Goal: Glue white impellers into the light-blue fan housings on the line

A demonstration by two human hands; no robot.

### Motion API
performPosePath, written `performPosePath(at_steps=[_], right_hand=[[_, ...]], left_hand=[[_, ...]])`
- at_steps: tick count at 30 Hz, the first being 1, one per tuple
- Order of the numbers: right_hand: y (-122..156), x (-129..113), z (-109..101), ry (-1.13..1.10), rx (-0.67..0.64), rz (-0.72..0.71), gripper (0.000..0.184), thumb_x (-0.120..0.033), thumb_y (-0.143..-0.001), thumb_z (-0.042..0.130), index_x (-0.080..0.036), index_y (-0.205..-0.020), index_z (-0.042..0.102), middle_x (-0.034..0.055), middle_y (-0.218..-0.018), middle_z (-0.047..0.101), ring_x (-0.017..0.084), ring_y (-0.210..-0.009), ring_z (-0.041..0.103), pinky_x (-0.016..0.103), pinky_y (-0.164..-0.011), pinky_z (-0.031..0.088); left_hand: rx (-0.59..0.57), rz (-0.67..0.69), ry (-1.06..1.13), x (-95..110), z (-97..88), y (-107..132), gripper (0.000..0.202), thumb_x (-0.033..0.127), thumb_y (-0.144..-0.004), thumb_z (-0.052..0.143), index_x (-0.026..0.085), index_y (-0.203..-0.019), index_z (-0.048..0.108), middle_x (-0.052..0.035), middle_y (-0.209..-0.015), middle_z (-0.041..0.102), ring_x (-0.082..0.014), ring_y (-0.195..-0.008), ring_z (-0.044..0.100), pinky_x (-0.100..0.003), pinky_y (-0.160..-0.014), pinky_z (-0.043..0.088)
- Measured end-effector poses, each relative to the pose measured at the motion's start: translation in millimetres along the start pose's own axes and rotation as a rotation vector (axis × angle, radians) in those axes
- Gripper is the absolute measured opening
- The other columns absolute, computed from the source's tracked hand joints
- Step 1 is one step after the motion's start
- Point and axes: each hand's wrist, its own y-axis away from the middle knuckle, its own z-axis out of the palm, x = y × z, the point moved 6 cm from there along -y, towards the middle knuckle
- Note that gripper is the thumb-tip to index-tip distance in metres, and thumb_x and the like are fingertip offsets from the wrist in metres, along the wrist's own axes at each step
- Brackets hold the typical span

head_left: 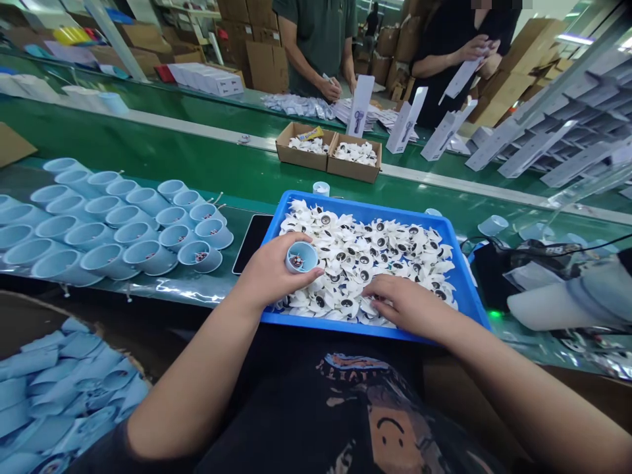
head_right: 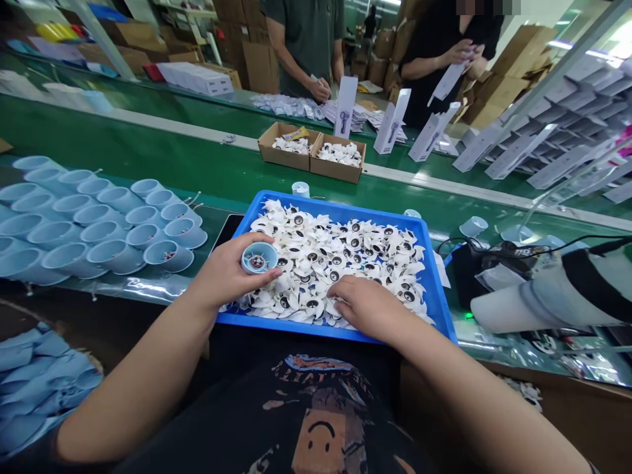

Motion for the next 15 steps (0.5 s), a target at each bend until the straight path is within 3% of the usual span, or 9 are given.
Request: performPosePath(at_steps=[5, 10, 12, 15], right_hand=[[-2, -3, 3, 0.001, -0.052, 0.047, 0.028, -0.019, -0.09, 0.059, -0.025, -0.116, 0.067, 0.0043, -0.112, 0.067, 0.022, -0.095, 0.064, 0.034, -0.082, 0.049], [-3, -3, 10, 0.009, -0.055, 0.068, 0.03, -0.019, -0.09, 0.059, -0.027, -0.119, 0.064, 0.0025, -0.117, 0.065, 0.021, -0.097, 0.063, 0.033, -0.084, 0.05], [-5, 1, 10, 0.029, -0.031, 0.095, 0.028, -0.019, -0.091, 0.058, -0.024, -0.119, 0.063, 0.0058, -0.118, 0.063, 0.024, -0.102, 0.062, 0.037, -0.089, 0.049], [-8, 15, 0, 0.086, 0.07, 0.201, 0.028, -0.011, -0.092, 0.05, -0.013, -0.118, 0.061, 0.0175, -0.119, 0.058, 0.035, -0.11, 0.056, 0.054, -0.097, 0.042]], left_hand=[[-0.01, -0.026, -0.007, -2, 2.1, 0, 0.052, 0.053, -0.076, 0.074, 0.022, -0.115, 0.06, -0.0082, -0.118, 0.068, -0.028, -0.106, 0.065, -0.044, -0.094, 0.052], [-0.014, -0.038, -0.021, -2, 1.0, 0, 0.053, 0.053, -0.075, 0.074, 0.021, -0.115, 0.06, -0.0084, -0.119, 0.067, -0.029, -0.109, 0.065, -0.044, -0.094, 0.052], [-0.015, -0.038, -0.023, -2, 0.4, 0, 0.054, 0.054, -0.075, 0.074, 0.021, -0.116, 0.06, -0.0085, -0.118, 0.067, -0.0291, -0.108, 0.065, -0.044, -0.094, 0.052], [-0.017, -0.035, -0.031, -1, 0.3, 1, 0.053, 0.053, -0.076, 0.074, 0.021, -0.116, 0.061, -0.0087, -0.119, 0.067, -0.0291, -0.108, 0.065, -0.044, -0.093, 0.052]])
